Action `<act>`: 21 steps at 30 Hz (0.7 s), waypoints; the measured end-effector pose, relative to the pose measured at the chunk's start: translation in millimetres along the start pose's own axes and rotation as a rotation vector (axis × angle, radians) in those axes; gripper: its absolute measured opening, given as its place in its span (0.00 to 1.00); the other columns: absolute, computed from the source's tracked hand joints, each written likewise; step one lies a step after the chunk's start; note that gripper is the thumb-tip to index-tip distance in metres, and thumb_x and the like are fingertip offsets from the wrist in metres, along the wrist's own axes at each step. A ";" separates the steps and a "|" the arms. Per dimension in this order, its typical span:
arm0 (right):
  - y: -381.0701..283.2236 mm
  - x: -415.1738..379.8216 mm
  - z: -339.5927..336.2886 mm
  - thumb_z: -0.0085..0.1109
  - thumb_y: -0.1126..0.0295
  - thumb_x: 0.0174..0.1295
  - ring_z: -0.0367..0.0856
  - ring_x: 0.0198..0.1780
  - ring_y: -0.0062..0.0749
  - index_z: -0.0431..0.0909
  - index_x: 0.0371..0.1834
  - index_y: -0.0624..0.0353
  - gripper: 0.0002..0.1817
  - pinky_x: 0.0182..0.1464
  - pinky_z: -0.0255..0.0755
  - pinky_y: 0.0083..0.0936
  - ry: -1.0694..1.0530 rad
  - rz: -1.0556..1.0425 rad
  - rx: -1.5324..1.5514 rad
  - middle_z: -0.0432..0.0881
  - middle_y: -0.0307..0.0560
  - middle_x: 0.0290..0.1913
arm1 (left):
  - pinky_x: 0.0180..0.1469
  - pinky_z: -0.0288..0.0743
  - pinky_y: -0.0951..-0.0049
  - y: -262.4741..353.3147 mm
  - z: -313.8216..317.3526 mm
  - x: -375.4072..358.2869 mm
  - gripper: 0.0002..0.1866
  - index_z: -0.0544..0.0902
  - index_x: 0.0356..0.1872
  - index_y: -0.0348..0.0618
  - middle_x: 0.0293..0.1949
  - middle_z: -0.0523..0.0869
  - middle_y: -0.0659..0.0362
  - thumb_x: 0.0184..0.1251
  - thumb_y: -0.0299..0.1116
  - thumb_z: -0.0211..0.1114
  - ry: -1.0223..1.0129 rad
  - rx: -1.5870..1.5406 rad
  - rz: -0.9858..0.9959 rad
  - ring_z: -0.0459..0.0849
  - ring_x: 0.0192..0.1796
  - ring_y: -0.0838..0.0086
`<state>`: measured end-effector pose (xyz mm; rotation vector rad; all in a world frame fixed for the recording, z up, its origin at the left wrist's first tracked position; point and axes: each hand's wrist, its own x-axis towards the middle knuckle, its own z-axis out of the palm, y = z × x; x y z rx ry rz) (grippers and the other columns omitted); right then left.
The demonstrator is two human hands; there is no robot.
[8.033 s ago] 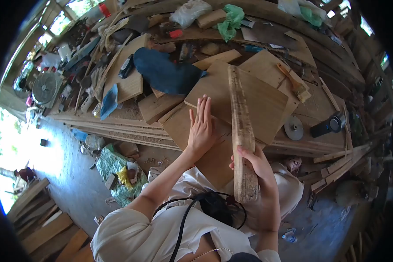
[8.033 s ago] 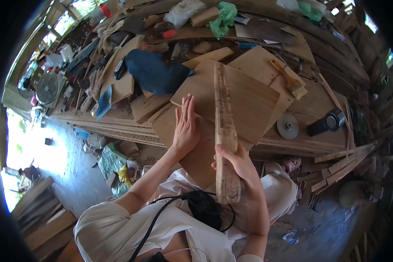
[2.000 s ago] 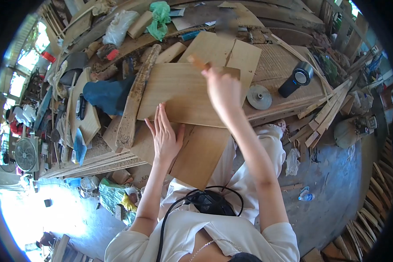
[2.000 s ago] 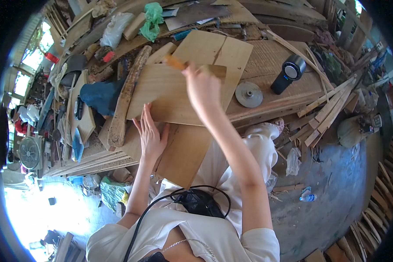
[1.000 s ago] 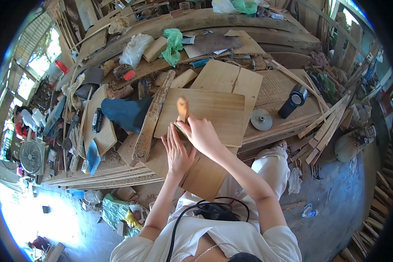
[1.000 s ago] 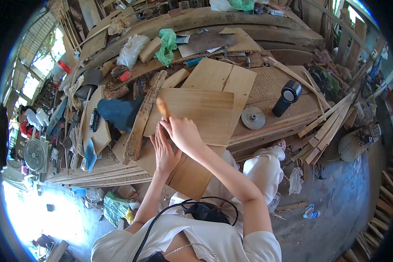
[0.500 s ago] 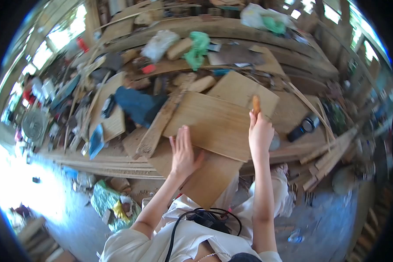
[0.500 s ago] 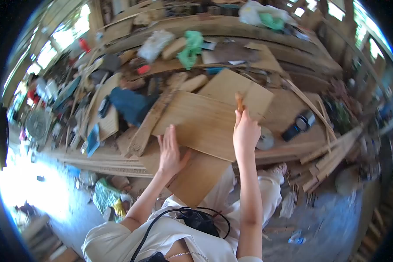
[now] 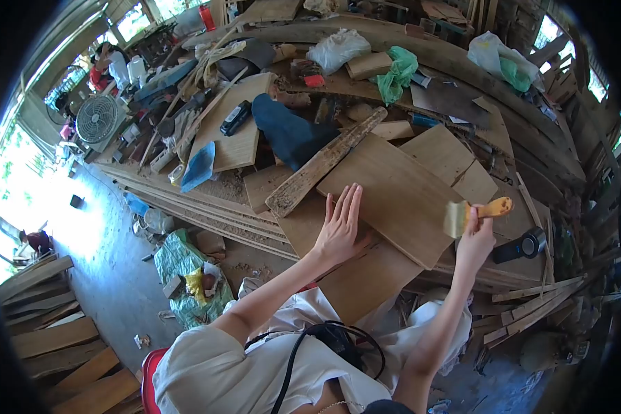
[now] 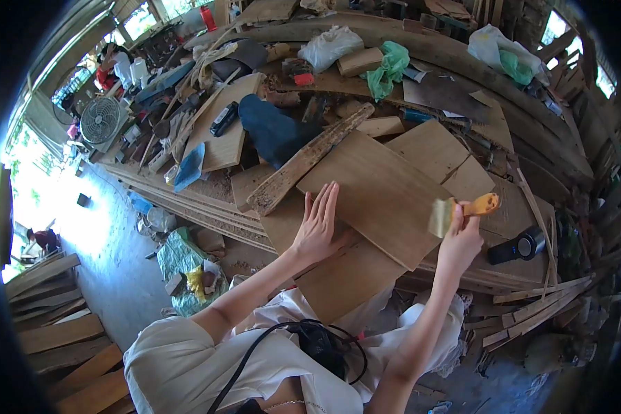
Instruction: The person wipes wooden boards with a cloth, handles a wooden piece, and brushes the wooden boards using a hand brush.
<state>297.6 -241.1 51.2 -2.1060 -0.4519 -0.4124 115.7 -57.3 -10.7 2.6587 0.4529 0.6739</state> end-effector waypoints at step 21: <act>-7.1 -11.2 2.6 0.52 0.58 0.68 0.82 0.29 0.50 0.80 0.39 0.57 0.14 0.29 0.74 0.39 -0.073 -0.113 -0.193 0.82 0.52 0.25 | 0.72 0.43 0.50 2.0 -6.2 0.9 0.43 0.52 0.70 0.35 0.68 0.60 0.45 0.57 0.35 0.64 0.044 -0.062 0.020 0.56 0.72 0.56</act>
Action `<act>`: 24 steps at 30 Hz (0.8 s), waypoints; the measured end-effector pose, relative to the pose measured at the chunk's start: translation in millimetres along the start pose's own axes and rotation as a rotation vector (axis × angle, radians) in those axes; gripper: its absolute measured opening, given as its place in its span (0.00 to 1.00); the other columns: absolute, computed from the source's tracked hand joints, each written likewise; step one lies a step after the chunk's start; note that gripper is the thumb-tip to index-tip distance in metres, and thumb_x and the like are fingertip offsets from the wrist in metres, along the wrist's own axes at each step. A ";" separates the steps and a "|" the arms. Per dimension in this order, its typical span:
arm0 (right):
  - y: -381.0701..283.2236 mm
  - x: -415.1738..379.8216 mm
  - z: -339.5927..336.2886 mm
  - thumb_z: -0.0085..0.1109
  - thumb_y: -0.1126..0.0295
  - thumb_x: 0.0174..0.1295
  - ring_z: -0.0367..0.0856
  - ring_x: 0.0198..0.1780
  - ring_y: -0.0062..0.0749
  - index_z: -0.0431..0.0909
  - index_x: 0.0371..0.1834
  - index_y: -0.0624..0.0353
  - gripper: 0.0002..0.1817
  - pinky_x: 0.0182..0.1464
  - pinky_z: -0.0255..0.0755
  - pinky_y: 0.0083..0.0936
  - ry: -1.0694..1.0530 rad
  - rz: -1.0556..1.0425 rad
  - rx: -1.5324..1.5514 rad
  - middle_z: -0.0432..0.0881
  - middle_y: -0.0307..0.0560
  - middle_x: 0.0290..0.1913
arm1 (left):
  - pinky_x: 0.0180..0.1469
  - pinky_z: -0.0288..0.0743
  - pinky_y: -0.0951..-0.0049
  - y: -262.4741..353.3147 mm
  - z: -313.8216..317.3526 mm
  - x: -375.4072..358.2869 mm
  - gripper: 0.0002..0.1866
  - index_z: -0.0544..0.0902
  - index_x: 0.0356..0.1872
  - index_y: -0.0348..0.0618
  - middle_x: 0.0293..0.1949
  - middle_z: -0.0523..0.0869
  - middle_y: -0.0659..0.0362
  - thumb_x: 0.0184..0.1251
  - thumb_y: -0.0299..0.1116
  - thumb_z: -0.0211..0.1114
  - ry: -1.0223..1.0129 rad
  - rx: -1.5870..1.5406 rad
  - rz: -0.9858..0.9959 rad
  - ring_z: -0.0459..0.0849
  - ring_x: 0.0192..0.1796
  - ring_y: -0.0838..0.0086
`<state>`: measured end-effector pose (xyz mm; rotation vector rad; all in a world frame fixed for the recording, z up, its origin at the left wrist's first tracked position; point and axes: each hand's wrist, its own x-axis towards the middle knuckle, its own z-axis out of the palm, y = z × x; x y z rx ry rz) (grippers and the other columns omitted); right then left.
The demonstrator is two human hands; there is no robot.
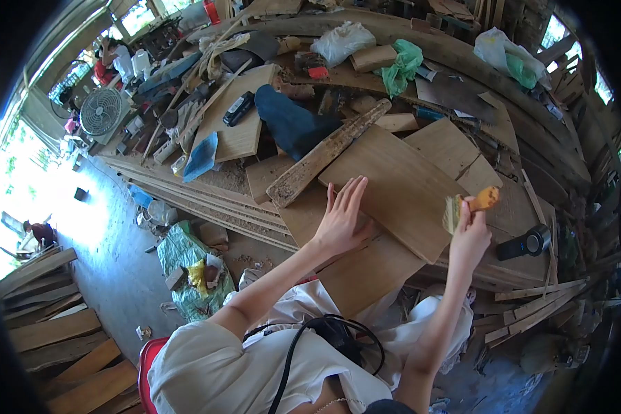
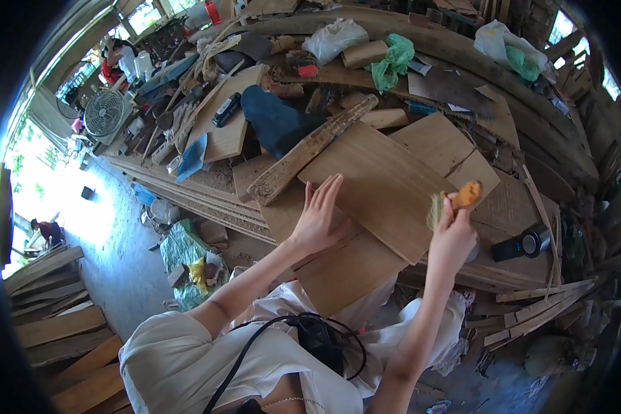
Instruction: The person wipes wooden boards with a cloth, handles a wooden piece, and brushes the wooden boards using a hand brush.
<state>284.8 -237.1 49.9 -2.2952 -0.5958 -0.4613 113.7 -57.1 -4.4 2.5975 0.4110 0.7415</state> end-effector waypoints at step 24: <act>-2.2 0.3 29.0 0.46 0.48 0.69 0.84 0.33 0.47 0.79 0.41 0.54 0.21 0.31 0.74 0.41 -0.010 -0.185 -0.043 0.85 0.50 0.32 | 0.68 0.56 0.65 101.4 -307.2 -158.6 0.27 0.65 0.64 0.32 0.64 0.69 0.46 0.62 0.26 0.55 0.789 0.042 0.412 0.66 0.68 0.59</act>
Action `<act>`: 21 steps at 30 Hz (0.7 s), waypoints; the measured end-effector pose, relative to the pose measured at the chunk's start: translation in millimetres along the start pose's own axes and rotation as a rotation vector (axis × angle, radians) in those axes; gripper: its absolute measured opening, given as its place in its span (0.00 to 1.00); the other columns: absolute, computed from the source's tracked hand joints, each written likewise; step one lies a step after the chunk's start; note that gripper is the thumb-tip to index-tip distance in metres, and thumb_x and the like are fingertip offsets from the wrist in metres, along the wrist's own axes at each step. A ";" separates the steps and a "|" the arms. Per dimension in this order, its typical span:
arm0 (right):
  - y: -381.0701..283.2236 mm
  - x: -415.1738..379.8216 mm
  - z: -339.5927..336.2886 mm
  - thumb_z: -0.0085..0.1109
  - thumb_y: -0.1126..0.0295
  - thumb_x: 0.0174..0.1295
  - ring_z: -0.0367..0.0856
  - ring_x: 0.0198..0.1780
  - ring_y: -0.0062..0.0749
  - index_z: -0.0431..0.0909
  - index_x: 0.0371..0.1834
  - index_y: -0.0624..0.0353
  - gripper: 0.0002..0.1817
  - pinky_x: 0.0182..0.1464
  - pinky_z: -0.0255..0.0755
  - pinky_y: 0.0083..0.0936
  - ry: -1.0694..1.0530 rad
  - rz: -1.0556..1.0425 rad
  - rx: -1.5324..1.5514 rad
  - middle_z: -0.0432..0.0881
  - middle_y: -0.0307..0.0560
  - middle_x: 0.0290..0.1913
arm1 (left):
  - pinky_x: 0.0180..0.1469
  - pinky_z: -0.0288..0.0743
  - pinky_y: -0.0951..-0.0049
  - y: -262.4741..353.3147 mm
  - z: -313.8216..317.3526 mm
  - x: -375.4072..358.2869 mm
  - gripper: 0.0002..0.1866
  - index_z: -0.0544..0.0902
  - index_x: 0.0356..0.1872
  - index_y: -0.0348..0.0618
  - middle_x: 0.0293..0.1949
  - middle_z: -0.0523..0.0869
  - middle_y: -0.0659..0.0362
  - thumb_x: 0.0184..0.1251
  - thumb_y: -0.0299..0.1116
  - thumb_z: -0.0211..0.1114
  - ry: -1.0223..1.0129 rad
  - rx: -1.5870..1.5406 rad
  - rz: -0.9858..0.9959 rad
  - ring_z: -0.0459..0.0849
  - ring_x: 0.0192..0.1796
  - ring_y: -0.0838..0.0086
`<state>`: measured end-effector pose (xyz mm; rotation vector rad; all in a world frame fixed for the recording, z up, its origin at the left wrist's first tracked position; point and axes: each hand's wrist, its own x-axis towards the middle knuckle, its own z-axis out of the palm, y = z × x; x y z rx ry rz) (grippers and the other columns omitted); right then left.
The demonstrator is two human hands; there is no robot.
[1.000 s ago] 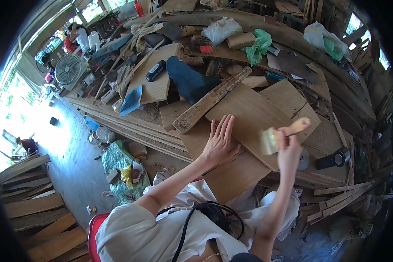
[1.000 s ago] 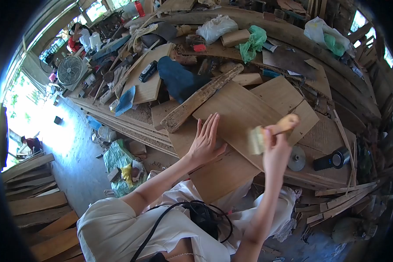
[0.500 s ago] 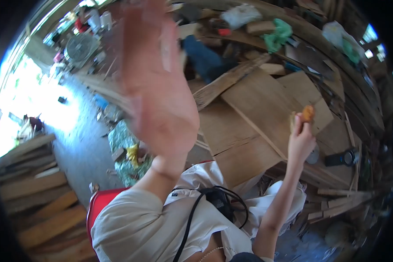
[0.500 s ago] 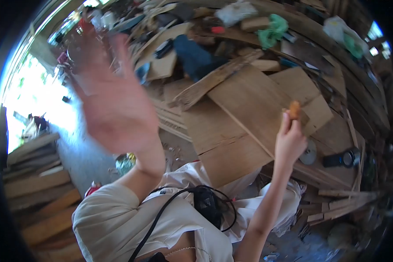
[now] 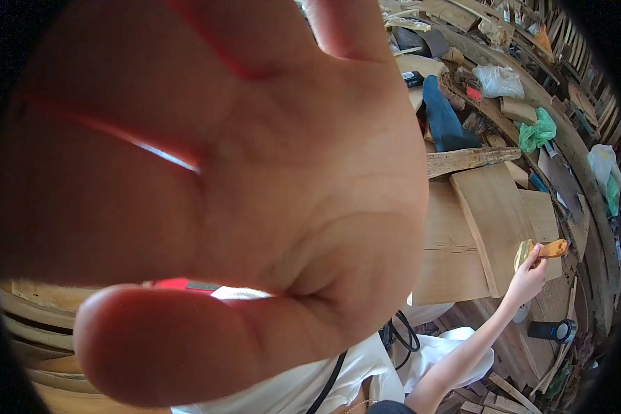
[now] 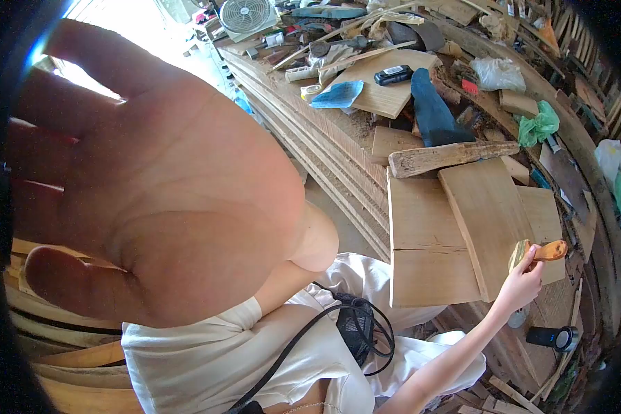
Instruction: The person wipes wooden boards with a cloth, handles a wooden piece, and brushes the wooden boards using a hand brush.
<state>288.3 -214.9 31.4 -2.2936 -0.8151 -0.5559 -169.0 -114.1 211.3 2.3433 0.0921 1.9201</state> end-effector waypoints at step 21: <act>11.1 -1.7 5.9 0.45 0.51 0.70 0.85 0.37 0.44 0.79 0.48 0.47 0.17 0.33 0.76 0.39 0.034 0.033 0.056 0.86 0.47 0.36 | 0.69 0.56 0.63 18.3 -11.4 -12.3 0.28 0.64 0.65 0.32 0.65 0.68 0.45 0.63 0.28 0.56 -0.038 0.106 -0.027 0.65 0.68 0.59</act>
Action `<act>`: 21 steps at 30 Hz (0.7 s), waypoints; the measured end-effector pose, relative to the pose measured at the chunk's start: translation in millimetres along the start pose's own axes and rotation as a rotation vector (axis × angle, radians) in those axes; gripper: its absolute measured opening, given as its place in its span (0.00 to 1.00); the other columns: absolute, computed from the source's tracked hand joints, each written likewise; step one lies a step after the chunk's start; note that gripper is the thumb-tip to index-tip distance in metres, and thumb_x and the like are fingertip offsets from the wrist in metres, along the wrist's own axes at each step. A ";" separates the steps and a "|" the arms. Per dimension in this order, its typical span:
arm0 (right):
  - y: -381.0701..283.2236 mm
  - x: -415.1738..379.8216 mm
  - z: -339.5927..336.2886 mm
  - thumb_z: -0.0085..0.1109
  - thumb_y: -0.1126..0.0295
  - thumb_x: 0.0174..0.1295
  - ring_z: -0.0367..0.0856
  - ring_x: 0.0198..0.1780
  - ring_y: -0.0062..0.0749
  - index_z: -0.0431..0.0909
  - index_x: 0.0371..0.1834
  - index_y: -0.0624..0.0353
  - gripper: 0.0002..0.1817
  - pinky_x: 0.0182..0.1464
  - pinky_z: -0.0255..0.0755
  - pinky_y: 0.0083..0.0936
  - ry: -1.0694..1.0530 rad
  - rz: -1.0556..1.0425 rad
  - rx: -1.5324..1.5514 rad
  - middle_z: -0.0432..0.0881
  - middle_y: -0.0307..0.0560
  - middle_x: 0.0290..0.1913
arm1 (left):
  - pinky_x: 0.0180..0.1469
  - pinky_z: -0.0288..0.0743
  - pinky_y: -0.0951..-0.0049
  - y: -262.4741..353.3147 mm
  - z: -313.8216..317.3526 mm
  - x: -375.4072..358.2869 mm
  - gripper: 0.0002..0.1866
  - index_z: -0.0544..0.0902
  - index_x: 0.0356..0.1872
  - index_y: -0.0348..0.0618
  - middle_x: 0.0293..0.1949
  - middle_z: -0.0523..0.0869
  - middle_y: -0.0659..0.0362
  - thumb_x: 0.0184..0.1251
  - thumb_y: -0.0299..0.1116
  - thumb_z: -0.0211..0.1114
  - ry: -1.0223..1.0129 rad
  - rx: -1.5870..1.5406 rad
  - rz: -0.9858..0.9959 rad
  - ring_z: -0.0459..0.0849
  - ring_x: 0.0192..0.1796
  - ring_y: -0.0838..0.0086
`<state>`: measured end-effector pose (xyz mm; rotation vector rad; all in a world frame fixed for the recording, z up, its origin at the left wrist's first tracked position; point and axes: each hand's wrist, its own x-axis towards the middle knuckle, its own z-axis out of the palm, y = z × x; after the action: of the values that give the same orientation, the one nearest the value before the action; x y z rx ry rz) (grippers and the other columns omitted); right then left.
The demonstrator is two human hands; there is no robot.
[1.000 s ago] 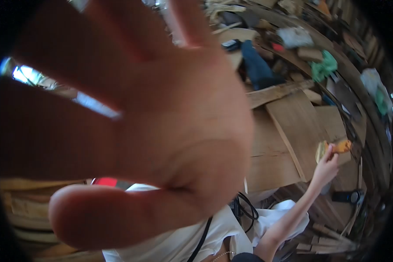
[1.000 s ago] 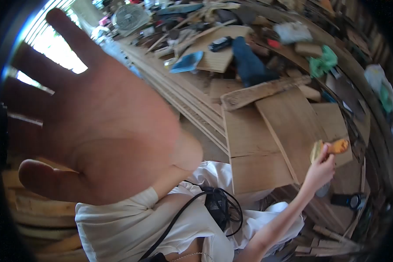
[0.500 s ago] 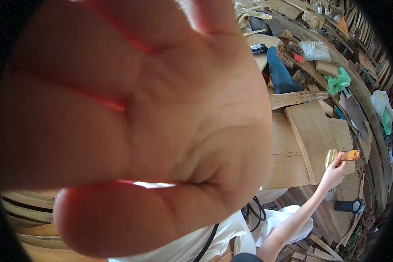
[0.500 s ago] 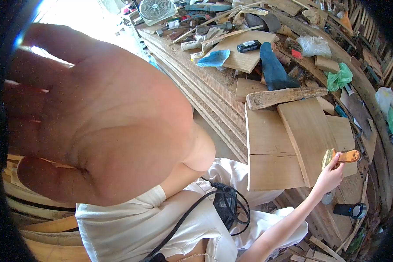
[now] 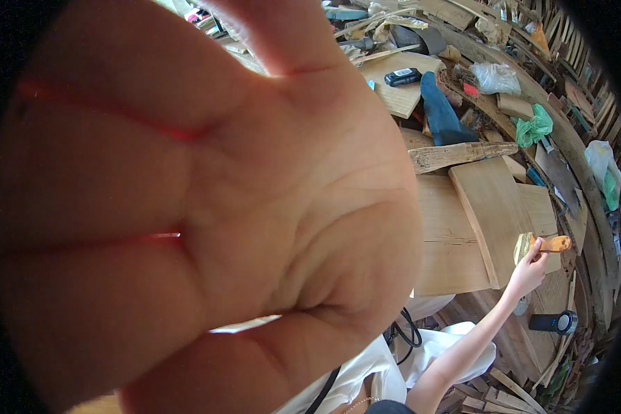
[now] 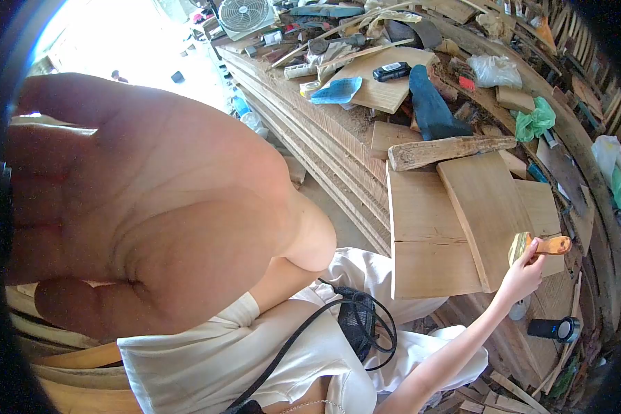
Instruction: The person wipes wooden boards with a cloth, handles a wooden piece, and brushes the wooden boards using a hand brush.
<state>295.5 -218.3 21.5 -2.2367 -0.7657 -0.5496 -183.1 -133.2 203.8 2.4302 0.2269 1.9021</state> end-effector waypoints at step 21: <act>-5.3 -1.8 -3.5 0.45 0.50 0.69 0.84 0.37 0.45 0.80 0.44 0.51 0.19 0.34 0.75 0.40 0.033 -0.018 0.018 0.85 0.48 0.35 | 0.70 0.55 0.62 -5.0 6.1 2.6 0.29 0.62 0.66 0.31 0.66 0.67 0.44 0.65 0.30 0.57 0.036 -0.002 -0.005 0.65 0.69 0.58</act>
<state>290.2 -218.5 25.3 -2.2005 -0.7716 -0.5844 -177.0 -127.7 204.1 2.3942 0.2320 1.9441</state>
